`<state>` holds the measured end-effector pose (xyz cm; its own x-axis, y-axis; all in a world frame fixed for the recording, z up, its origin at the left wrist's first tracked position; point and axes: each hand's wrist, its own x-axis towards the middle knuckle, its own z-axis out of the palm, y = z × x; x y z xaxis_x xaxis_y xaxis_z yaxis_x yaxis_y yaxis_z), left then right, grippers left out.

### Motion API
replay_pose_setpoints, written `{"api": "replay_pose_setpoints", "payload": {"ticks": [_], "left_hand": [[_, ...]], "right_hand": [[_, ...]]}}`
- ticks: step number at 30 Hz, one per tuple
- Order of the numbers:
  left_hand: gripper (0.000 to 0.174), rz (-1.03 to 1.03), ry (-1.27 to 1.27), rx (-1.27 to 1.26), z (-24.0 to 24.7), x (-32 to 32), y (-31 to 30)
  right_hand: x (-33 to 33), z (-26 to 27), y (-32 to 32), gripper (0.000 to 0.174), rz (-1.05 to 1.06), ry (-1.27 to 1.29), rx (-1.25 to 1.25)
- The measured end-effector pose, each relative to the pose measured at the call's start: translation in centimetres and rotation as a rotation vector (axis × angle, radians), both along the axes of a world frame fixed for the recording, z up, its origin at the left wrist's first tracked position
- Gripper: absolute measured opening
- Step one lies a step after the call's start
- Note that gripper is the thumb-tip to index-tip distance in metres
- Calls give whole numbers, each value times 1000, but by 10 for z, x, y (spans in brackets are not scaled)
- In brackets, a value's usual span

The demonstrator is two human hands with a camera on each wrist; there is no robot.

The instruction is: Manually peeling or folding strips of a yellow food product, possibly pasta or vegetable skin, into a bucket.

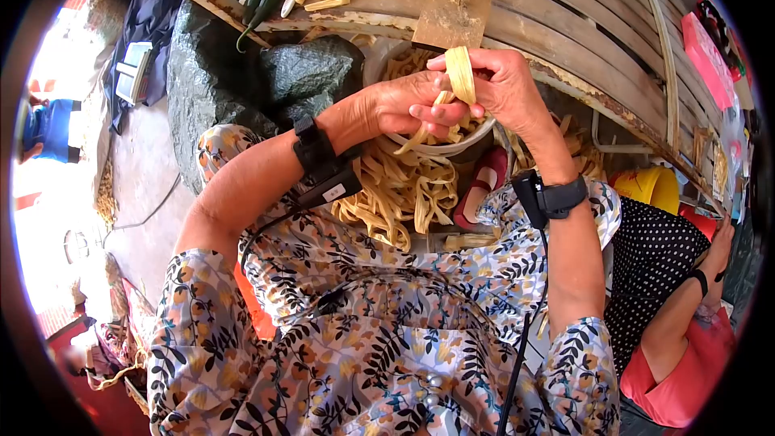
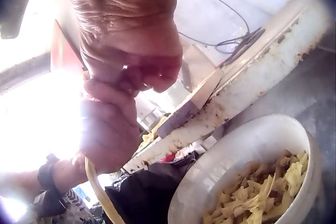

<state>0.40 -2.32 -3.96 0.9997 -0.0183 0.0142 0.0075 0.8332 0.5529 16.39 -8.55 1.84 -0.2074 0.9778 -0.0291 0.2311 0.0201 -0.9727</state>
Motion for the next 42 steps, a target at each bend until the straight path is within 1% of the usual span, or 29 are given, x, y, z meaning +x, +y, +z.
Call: {"api": "replay_pose_setpoints", "payload": {"ticks": [1, 3, 5, 6, 9, 10, 13, 14, 17, 18, 20, 21, 22, 23, 24, 25, 27, 28, 31, 32, 35, 38, 41, 42], "left_hand": [[41, 11, 28, -4, 0, 0, 0], [30, 259, 189, 27, 2, 4, -1], [21, 506, 345, 55, 6, 10, -1], [18, 646, 389, 138, 16, 9, -1], [21, 879, 425, 537, 23, 13, 5], [21, 888, 433, 740, 26, 9, 6], [23, 904, 505, 933, 34, 7, -1], [24, 895, 494, 866, 30, 6, -1], [27, 761, 486, 799, 39, 4, 3], [31, 738, 553, 940, 38, 6, 1], [32, 756, 602, 1079, 36, 9, -3], [33, 766, 624, 1149, 34, 11, -4], [33, 842, 578, 1310, 25, 12, -1], [32, 866, 566, 1236, 20, 12, 1], [31, 891, 553, 1162, 21, 11, 3], [31, 913, 539, 1088, 21, 11, 3], [30, 875, 621, 622, 27, 14, 1], [29, 850, 647, 387, 33, 16, 0], [31, 704, 468, 272, 48, 9, 0], [30, 665, 509, 282, 53, 9, 0], [27, 647, 445, 429, 46, 9, 0], [24, 619, 479, 502, 39, 3, 7], [24, 555, 460, 445, 37, -3, 9], [23, 552, 456, 419, 34, -2, 8]], "right_hand": [[-1, -3, 1, 22, -40, 0, 67], [-4, -12, 4, 21, -123, 3, 205], [-3, -31, 11, 20, -321, -215, 507], [-4, -32, 15, 19, -419, -324, 662], [-9, -22, 12, 17, -496, -380, 477], [-10, -15, 13, 15, -473, -381, 283], [-6, -20, 21, 15, -355, -97, 13], [-5, -19, 20, 16, -363, 40, -105], [-1, -25, 20, 14, -314, 45, 0], [-1, -30, 19, 12, -358, -55, 117], [-5, -41, 19, 10, -446, -255, 350], [-8, -41, 18, 8, -452, -296, 432], [-11, -41, 17, 7, -458, -337, 513], [-14, -40, 17, 5, -462, -378, 596], [-16, -39, 18, 9, -470, -242, 563], [-15, -35, 18, 8, -467, -134, 531], [-9, -22, 17, 6, -461, 78, 464], [-5, -21, 22, 5, -495, 170, 492], [4, -22, 24, 7, -588, 566, 192], [11, -21, 26, 7, -645, 654, 113], [18, -23, 29, 9, -737, 751, 29], [18, -28, 28, 12, -713, 715, -23], [17, -25, 25, 14, -713, 714, -62], [18, -25, 22, 16, -695, 694, -40]]}}
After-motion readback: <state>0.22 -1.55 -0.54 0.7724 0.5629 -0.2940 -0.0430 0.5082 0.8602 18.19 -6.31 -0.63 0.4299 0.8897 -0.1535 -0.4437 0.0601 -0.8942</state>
